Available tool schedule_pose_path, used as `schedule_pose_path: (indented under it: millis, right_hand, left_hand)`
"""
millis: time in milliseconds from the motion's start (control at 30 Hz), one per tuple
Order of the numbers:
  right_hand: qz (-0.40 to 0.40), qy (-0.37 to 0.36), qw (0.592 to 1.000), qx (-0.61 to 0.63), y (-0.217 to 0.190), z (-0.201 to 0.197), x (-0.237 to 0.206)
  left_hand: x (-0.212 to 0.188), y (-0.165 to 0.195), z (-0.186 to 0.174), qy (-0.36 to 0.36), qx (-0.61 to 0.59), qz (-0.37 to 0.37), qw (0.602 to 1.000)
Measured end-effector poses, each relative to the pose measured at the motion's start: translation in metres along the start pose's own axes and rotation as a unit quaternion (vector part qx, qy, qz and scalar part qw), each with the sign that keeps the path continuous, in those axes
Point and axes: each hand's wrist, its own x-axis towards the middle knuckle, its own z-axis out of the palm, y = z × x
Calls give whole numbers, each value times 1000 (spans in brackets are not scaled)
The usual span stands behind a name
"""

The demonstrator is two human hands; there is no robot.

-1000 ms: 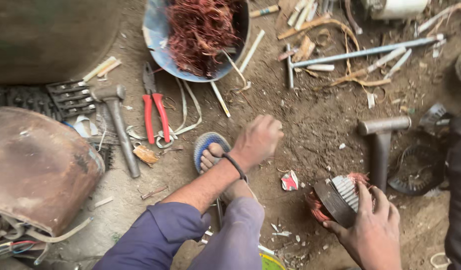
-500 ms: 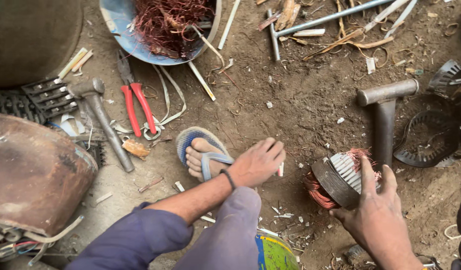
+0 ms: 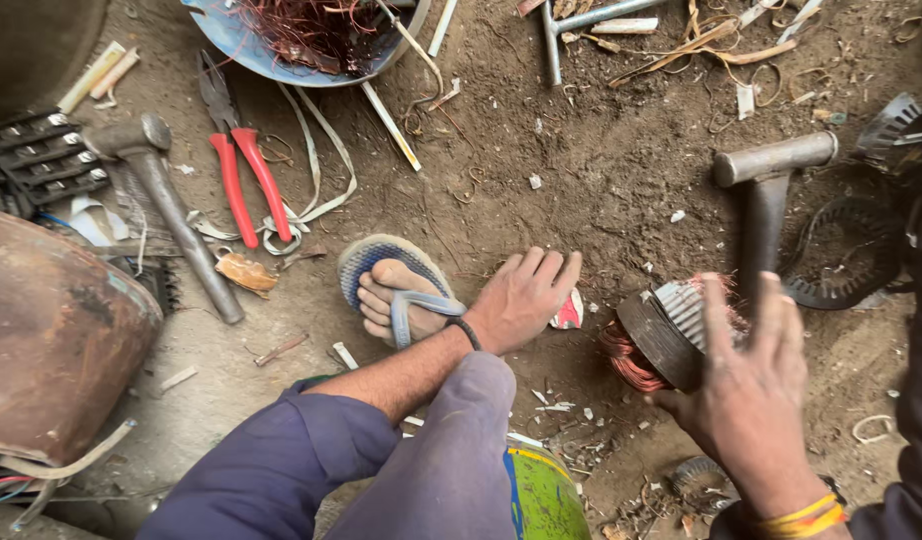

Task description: The person uses pliers to cut and pull copper windings from a cylindrical motor component. The removed copper wire is placed into a nearby metal bowl. The person repeatedly rotates the component and continues cutting and pulling the wire throughout the clip.

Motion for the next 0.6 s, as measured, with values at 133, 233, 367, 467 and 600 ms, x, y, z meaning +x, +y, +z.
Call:
schedule_pose_path:
  millis: [133,233,367,467,600]
  right_hand:
    - [-85,-39,992,-85,-6,-6,17]
    - [-29,-198,976,-86,-10,-13,31]
    - [-1,-233,969,-81,-14,-26,39]
    - [38,-255,965,-48,-14,-31,49]
    - [64,-217,972,65,-9,-34,70]
  left_hand:
    - [4,2,8,-9,-27,4,1000]
    - [7,3,15,-17,-24,-3,1000]
    - [17,-3,13,-1,-22,-33,999]
    - [36,-19,-13,3,-49,-84,995]
    - [56,-50,-90,171,-175,-201,949]
